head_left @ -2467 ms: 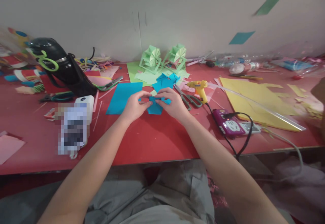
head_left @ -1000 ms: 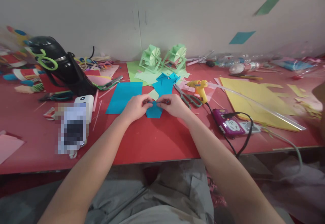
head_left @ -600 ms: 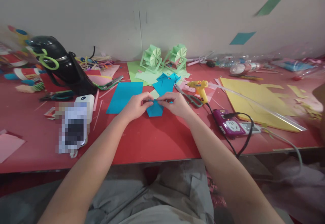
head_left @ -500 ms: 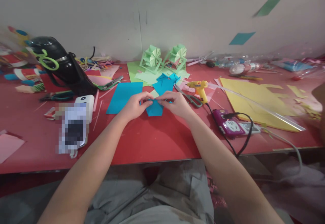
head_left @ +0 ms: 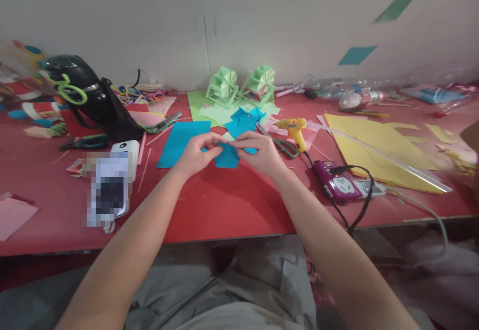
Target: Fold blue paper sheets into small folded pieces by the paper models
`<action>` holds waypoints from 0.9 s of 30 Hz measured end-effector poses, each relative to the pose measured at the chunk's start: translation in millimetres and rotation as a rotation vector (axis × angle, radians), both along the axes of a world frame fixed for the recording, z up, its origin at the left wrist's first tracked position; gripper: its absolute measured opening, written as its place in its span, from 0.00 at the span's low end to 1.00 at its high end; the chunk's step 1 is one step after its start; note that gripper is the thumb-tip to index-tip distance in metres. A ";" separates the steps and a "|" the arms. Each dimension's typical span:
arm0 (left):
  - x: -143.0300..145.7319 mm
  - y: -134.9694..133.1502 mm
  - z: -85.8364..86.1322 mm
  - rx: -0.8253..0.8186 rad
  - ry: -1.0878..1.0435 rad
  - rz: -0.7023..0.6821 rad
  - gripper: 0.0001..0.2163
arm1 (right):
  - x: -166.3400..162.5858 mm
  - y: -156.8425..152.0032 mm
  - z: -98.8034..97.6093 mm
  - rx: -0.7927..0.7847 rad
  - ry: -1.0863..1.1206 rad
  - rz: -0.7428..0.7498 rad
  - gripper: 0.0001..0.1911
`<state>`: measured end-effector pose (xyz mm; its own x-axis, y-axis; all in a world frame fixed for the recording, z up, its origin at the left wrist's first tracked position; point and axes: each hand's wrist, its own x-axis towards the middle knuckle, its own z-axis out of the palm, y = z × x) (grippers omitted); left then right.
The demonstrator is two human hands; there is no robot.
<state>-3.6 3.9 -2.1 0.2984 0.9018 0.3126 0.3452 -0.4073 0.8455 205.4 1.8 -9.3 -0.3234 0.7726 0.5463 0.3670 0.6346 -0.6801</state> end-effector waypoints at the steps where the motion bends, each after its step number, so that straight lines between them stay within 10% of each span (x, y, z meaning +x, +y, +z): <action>1: 0.4 -0.4 0.5 0.013 -0.001 0.006 0.08 | -0.3 -0.4 0.5 0.004 0.004 0.002 0.12; 27: 4.9 -6.2 2.9 0.073 0.022 0.075 0.06 | -4.0 1.1 -0.5 -0.096 0.036 -0.072 0.08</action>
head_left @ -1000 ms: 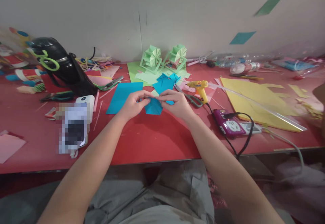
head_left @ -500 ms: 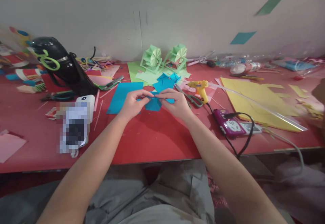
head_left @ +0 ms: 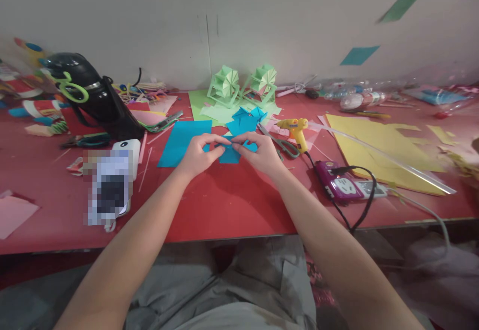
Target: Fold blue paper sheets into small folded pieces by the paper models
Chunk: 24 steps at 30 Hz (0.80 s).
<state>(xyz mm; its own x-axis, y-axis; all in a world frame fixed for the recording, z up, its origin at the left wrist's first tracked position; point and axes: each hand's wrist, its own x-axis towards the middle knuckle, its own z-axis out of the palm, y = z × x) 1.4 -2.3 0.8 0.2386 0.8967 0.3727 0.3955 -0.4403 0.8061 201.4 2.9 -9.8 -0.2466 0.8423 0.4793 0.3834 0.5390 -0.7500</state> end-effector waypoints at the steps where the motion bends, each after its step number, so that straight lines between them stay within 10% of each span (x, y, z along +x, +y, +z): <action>1: 0.1 -0.4 0.1 -0.006 0.007 -0.012 0.06 | 0.1 0.4 -0.3 -0.005 0.004 -0.002 0.08; 24: -1.2 6.3 -1.5 -0.104 -0.134 0.074 0.11 | 3.2 4.0 0.8 0.005 0.060 0.047 0.10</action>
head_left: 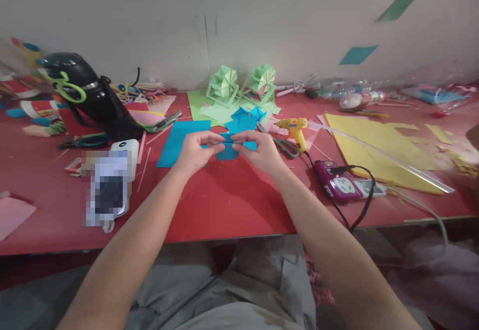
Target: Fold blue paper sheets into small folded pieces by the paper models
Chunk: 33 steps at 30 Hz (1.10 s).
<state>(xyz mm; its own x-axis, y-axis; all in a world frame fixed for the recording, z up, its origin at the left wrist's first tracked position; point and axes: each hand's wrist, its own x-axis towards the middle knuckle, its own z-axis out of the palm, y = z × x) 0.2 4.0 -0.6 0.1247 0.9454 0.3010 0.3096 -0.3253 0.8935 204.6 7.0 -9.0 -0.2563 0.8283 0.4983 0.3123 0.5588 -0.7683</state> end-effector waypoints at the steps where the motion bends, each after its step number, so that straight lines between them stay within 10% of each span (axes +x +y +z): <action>1: -0.4 -0.5 0.8 0.004 0.007 -0.008 0.11 | 0.6 0.2 -0.1 0.004 0.000 0.000 0.09; 15: -1.6 1.7 -2.9 0.384 0.390 0.038 0.05 | 0.0 -0.2 -2.9 0.068 -0.049 -0.025 0.08; 33: 2.3 -5.7 -3.0 0.480 0.453 0.050 0.05 | -3.1 -5.9 -0.3 0.044 -0.050 -0.009 0.05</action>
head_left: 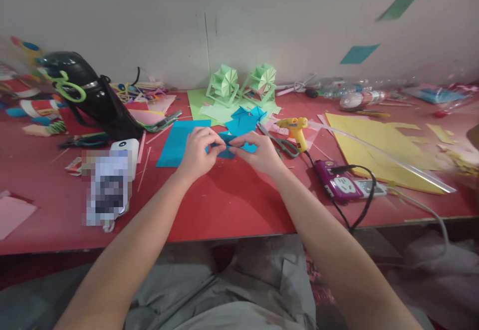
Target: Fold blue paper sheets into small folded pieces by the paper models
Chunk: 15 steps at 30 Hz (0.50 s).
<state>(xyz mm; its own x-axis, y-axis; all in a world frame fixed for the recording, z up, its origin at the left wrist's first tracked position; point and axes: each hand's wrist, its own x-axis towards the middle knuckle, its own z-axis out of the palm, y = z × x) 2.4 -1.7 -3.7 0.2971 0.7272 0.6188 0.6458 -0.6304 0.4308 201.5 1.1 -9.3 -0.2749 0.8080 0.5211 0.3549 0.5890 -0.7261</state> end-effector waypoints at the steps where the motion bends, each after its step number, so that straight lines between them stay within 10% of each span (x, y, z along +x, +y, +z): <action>1: 0.4 -0.8 0.2 0.000 0.004 0.012 0.05 | -0.9 -0.2 -0.5 0.021 -0.016 0.016 0.04; 15: 1.4 -0.3 1.4 0.039 -0.026 -0.003 0.06 | -3.1 2.5 -4.7 0.191 -0.073 -0.093 0.02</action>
<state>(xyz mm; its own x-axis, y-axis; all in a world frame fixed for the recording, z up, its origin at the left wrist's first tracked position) 3.8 -2.0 -2.2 0.2828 0.7012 0.6545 0.6327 -0.6492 0.4221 198.4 3.6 -14.0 -0.2468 0.7203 0.6483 0.4613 0.6756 -0.5751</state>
